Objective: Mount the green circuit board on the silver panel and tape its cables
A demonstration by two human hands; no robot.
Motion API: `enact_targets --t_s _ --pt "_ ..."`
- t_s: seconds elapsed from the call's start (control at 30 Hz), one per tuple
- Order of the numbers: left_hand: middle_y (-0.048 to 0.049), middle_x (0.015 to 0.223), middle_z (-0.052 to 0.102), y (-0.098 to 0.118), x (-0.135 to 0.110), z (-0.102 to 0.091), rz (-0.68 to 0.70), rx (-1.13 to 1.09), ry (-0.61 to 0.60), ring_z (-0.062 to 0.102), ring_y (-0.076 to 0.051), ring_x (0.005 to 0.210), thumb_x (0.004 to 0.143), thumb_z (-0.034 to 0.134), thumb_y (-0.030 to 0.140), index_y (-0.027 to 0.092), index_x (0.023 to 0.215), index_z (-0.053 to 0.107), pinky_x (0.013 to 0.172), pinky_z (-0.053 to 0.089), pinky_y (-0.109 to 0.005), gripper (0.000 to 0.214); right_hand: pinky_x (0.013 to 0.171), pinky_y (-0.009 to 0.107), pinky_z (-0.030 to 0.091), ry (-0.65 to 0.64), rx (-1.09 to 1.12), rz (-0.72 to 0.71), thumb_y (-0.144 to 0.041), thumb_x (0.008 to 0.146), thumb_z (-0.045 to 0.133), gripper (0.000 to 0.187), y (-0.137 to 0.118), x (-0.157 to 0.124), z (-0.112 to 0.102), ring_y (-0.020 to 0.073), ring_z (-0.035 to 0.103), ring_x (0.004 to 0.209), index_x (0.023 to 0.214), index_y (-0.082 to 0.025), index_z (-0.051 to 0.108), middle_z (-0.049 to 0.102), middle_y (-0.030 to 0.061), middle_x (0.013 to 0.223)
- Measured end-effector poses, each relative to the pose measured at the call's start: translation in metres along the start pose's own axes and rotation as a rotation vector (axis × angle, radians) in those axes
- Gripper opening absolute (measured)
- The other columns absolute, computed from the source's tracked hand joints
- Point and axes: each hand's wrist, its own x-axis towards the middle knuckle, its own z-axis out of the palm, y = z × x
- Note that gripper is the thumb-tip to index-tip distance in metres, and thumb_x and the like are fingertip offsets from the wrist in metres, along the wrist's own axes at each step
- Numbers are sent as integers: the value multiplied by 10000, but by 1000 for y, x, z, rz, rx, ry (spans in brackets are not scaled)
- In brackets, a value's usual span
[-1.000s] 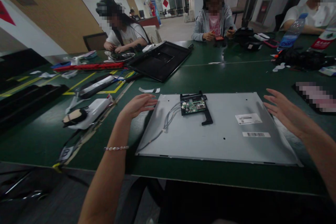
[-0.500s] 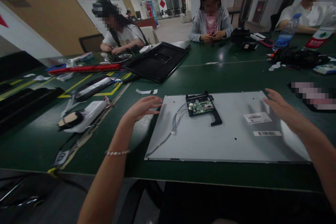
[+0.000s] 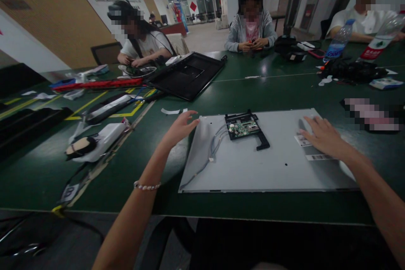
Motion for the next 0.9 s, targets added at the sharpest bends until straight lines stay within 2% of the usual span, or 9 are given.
enact_targets --t_s 0.07,0.13,0.23,0.3,0.4,0.5,0.63,0.73,0.9 --pt "-144 1491 425 14 2 16 208 209 -40 370 -333 1405 837 636 469 203 1371 496 1135 364 -493 613 1101 664 249 -35 -242 -12 -590 945 343 652 4 -1 4 471 219 1447 1474 -220 433 323 180 1578" --pt "-170 1580 280 29 4 33 340 348 -183 239 -340 1472 830 635 503 177 1480 351 1184 267 -508 780 1100 620 292 -58 -389 -31 -568 969 284 651 6 -1 5 472 253 1434 1499 -210 402 310 200 1580" --pt "-188 1627 145 45 10 57 372 413 -384 80 -367 1508 756 693 545 156 1544 214 1199 216 -517 1001 1097 594 315 -74 -454 -38 -581 977 233 679 7 0 4 471 277 1424 1525 -201 362 312 204 1577" --pt "-189 1622 166 49 17 69 369 406 -463 54 -387 1506 705 724 541 151 1551 200 1192 222 -534 1069 1091 593 326 -80 -463 -34 -597 975 217 688 7 2 3 467 275 1426 1530 -213 354 309 193 1582" --pt "-183 1576 272 49 25 79 408 361 -488 173 -397 1480 662 742 507 172 1542 230 1181 238 -555 1072 1086 590 332 -88 -463 -37 -599 975 222 679 9 3 3 458 272 1430 1534 -234 342 306 177 1589" --pt "-182 1513 341 51 23 84 451 303 -470 297 -369 1427 656 748 471 174 1524 259 1181 259 -527 1040 1089 590 326 -89 -465 -34 -593 978 214 674 11 4 4 459 270 1430 1537 -236 335 307 173 1587" --pt "-194 1535 259 60 6 95 416 264 -499 310 -367 1417 654 755 459 147 1523 237 1189 259 -501 1059 1089 591 321 -88 -463 -53 -598 978 209 682 13 5 5 471 273 1425 1532 -223 341 311 197 1576" --pt "-189 1565 186 67 -5 104 385 230 -525 323 -382 1410 662 754 455 170 1534 215 1180 275 -511 1065 1090 585 319 -90 -464 -63 -589 980 214 677 14 4 4 470 274 1424 1532 -220 346 309 204 1575" --pt "-177 1597 130 71 -15 112 378 185 -560 234 -396 1456 678 753 457 203 1552 191 1182 256 -540 1069 1095 583 314 -98 -473 -64 -580 984 202 688 13 2 3 466 273 1426 1537 -195 339 311 216 1570"
